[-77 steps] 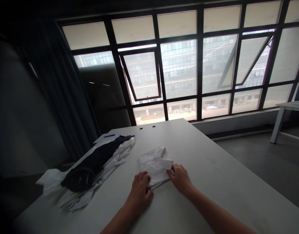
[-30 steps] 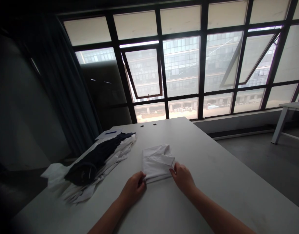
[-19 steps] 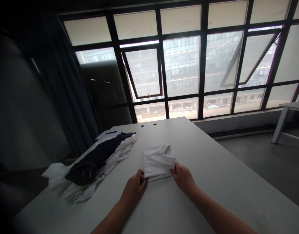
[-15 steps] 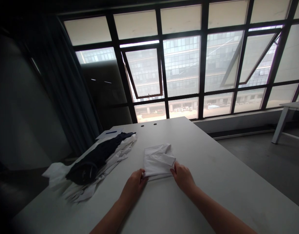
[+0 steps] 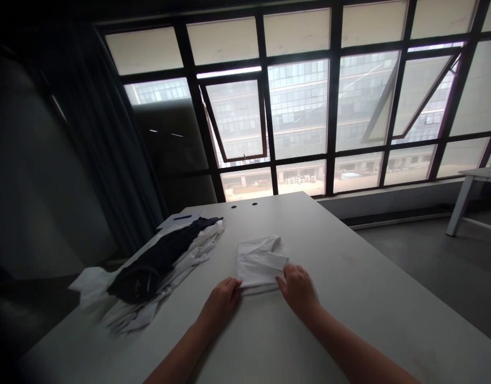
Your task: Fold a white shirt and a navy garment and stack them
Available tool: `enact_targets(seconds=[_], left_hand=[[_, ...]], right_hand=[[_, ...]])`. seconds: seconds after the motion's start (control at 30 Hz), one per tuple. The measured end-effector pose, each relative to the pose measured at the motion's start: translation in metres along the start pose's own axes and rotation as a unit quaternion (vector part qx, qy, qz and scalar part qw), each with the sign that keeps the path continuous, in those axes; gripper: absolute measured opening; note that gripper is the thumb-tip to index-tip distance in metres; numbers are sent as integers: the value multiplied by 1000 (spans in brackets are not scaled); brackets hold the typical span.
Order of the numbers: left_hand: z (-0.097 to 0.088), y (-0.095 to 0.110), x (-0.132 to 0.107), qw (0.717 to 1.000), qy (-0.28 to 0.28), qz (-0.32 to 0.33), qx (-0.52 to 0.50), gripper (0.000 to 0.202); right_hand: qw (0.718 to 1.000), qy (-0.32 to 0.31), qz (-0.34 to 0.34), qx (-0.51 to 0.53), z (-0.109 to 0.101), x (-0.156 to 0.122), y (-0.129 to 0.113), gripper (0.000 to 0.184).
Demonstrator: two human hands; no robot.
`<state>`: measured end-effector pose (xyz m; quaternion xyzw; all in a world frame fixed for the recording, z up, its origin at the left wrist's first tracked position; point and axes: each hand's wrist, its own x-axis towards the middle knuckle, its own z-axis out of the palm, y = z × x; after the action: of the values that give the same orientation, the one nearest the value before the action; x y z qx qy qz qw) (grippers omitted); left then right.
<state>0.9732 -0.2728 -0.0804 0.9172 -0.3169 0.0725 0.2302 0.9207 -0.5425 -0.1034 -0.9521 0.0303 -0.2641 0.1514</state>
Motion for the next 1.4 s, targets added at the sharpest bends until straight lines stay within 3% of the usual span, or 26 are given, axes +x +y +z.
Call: enact_targets(seconds=[0.13,0.23,0.3,0.5,0.83,1.0,1.13,1.27,1.4], left_hand=[[5,9,2,1000,16,17,-2,25],[10,14,1,999,30,22,-1,26],[12,16,1,1000,30,10,-1,25],[12,19,5,999,14,-29,-5,15],[8,12,1,999,19,-5,-27,16],[7,9,0,999,16,5,-27,25],[8,9,1,999,21,0,-43,26],[9,10,2,999,25,-18,-26,22],[11,12,0,999,33,11,17,16]], right_hand=[[992,4,-123,23,-4,-3,-23,9],[983,-20,-175,50,1,-4,-33,25],[981,-44,-179,55,5,-3,-35,29],[976,-82,-201,28,11,-1,-38,12],[970,-128,-203,43,35,17,-79,11],[966,-137,-201,91,36,15,-75,16],[969,-142,-184,79,36,16,-76,9],[976,-144,-152,59,38,17,-84,9],[975,-148,-151,70,35,15,-82,11]])
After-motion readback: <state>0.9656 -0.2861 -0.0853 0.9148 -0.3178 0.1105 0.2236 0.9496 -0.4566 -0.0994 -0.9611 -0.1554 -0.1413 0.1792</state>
